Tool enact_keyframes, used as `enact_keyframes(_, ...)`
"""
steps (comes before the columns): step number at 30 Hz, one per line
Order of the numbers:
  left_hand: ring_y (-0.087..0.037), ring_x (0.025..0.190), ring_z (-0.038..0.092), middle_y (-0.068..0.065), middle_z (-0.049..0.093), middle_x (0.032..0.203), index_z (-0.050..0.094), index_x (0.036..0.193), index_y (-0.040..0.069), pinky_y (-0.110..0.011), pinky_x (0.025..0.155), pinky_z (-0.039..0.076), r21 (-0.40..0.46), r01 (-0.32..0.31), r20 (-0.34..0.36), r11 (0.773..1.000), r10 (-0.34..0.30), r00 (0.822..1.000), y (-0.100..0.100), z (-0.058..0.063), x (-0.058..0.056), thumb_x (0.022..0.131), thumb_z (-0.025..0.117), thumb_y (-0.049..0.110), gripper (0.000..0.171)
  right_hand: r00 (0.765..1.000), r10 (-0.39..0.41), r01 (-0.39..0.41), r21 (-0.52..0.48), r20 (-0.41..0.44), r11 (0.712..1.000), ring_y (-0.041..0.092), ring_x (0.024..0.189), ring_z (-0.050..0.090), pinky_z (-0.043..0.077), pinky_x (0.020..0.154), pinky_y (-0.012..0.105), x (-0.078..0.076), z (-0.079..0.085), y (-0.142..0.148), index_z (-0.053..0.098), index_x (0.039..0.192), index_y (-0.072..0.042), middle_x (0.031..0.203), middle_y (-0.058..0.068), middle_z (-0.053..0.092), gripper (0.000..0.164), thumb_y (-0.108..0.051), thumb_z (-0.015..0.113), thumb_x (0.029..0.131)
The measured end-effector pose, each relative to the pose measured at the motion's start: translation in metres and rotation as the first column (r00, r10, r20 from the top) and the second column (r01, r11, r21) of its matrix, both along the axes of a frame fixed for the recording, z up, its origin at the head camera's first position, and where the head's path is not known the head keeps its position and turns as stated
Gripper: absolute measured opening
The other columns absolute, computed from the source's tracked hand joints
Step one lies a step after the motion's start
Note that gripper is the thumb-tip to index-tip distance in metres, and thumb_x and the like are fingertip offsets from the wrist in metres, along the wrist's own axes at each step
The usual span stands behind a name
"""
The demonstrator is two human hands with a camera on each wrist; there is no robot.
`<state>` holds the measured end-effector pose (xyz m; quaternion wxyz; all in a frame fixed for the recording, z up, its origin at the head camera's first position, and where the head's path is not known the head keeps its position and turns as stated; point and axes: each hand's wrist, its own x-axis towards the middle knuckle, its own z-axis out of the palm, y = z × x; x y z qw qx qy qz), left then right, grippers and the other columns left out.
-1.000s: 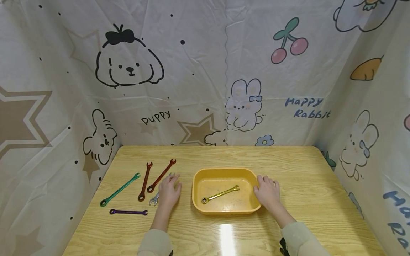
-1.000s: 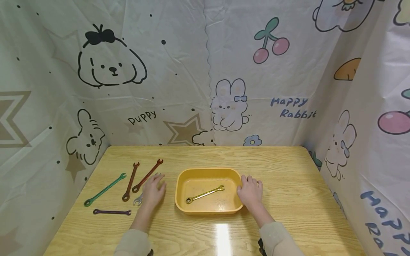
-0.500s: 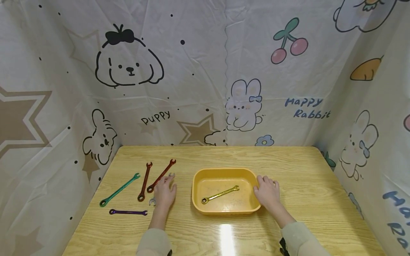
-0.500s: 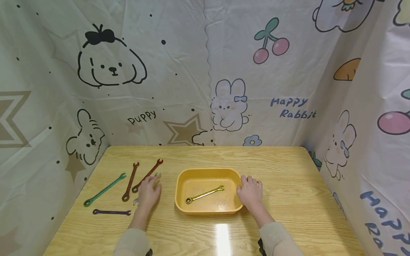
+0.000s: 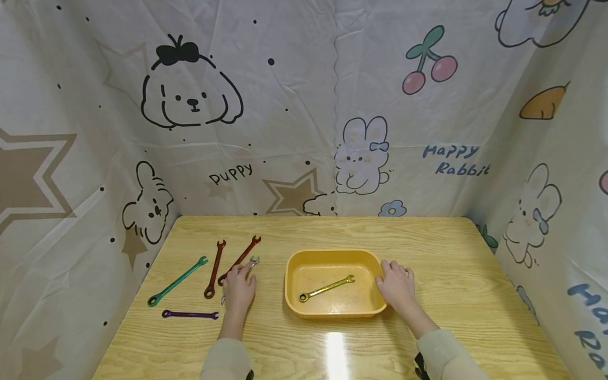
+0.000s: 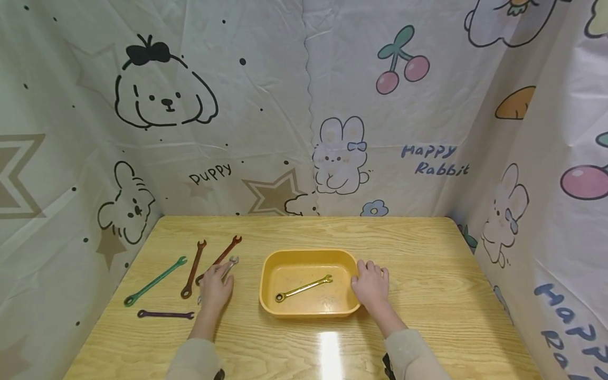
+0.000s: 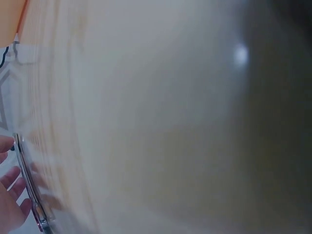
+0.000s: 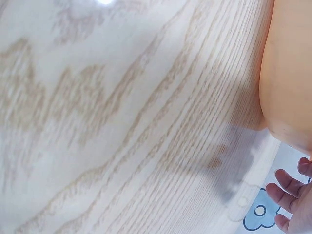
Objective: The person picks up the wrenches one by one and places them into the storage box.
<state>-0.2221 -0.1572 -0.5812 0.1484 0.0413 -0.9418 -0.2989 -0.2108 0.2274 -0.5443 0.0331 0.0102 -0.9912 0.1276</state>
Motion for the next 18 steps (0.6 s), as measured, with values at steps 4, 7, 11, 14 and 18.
enact_keyframes(4,-0.038,0.109,0.044,-0.019,0.052,0.113,0.059,0.121,0.008,-0.054,0.092,0.031,0.013,-0.009,0.044,1.0,0.008,0.999,-0.0028,-0.0013,-0.0009,0.086,0.06,0.013,0.036,1.0,-0.001,0.001,0.0,-0.001,1.0,0.039,0.102,0.048,0.024,0.094,0.058,0.0002,0.0002,-0.0005,0.05,0.113,-0.002,0.106,0.019,0.053,0.032,-0.022,0.051,0.088)
enact_keyframes(7,-0.039,0.111,0.043,-0.019,0.052,0.115,0.057,0.122,0.007,-0.055,0.092,0.031,0.015,-0.013,0.063,1.0,0.012,0.998,-0.0041,-0.0006,-0.0013,0.086,0.059,0.013,0.036,1.0,-0.001,0.001,-0.003,0.001,1.0,0.039,0.102,0.048,0.023,0.094,0.058,0.0001,0.0006,-0.0007,0.05,0.113,-0.002,0.105,0.018,0.052,0.032,-0.022,0.051,0.088)
enact_keyframes(11,-0.038,0.111,0.043,-0.02,0.052,0.114,0.057,0.122,0.007,-0.055,0.091,0.032,0.002,-0.018,0.069,1.0,0.018,0.997,-0.004,-0.0001,-0.0017,0.087,0.06,0.014,0.036,1.0,-0.003,0.003,-0.004,0.004,1.0,0.039,0.102,0.048,0.023,0.095,0.058,0.0001,0.0008,-0.0007,0.05,0.114,-0.002,0.106,0.018,0.053,0.033,-0.022,0.051,0.088)
enact_keyframes(14,-0.038,0.109,0.043,-0.019,0.052,0.112,0.058,0.121,0.006,-0.055,0.089,0.033,-0.009,-0.029,0.066,1.0,0.029,0.997,-0.0031,-0.0012,-0.0027,0.087,0.061,0.015,0.035,1.0,-0.004,0.004,-0.004,0.003,1.0,0.039,0.103,0.048,0.023,0.095,0.058,0.0,0.0006,-0.0007,0.05,0.115,-0.002,0.107,0.019,0.053,0.034,-0.022,0.051,0.088)
enact_keyframes(18,-0.036,0.106,0.042,-0.017,0.051,0.11,0.059,0.12,0.006,-0.056,0.089,0.032,-0.016,-0.052,0.074,0.999,0.053,0.996,-0.0011,-0.0046,-0.0049,0.087,0.061,0.016,0.034,1.0,-0.003,0.003,-0.004,0.002,1.0,0.039,0.103,0.048,0.023,0.095,0.058,0.0002,0.0005,-0.0004,0.05,0.114,-0.002,0.107,0.019,0.053,0.033,-0.022,0.051,0.088)
